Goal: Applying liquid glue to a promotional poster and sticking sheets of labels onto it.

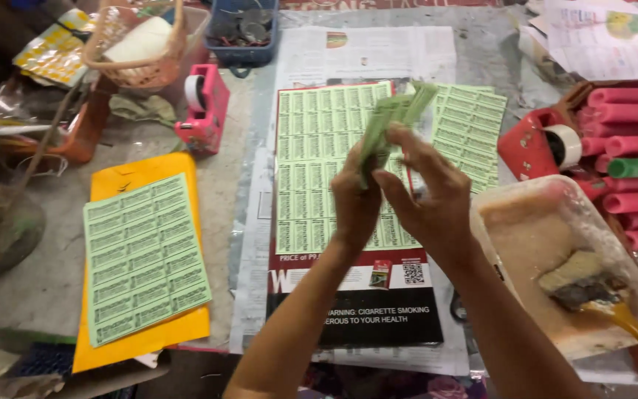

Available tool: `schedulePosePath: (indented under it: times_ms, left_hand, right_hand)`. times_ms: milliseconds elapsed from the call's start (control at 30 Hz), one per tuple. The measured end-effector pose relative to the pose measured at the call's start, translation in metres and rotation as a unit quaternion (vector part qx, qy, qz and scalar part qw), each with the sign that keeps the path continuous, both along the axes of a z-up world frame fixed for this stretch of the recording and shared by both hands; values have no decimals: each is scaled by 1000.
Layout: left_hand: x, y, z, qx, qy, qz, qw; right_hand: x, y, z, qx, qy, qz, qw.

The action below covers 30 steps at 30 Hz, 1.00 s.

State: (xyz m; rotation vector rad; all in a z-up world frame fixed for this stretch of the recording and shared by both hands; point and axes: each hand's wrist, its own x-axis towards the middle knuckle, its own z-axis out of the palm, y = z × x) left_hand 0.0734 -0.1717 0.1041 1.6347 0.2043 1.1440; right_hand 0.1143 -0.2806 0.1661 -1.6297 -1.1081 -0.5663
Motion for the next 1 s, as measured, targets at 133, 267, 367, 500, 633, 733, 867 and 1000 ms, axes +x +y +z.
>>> schedulePosePath:
  times_ms: [133,267,367,500,633,733,867,1000]
  left_hand:
    - [-67,65,29,23,58,50,997]
    - [-118,122,16,-125,46,51,990]
    - [-145,122,36,-168,20,23,985]
    - [-184,158,-28,-290,139,121,939]
    - [-231,144,-59,-235,221,-34,946]
    - [-247,113,-94,-269,265,-81,922]
    - [-259,92,-122,-244,300,-14,922]
    - [-252,87,-133,-193,350,40,916]
  right_hand:
    - [8,2,-29,66,157,4,985]
    - [56,36,-112,27,598,253,760]
    - [91,74,-223,119,656,311,677]
    - [26,38,-134,124,638,249,718]
    - [-15,-33,-114,-34,502,99,858]
    - [-45,-81,-129,-109,476,39,872]
    - [-61,-124,-184,-163,447,-29,879]
    - [-63,-124,-207,-206,403,-95,887]
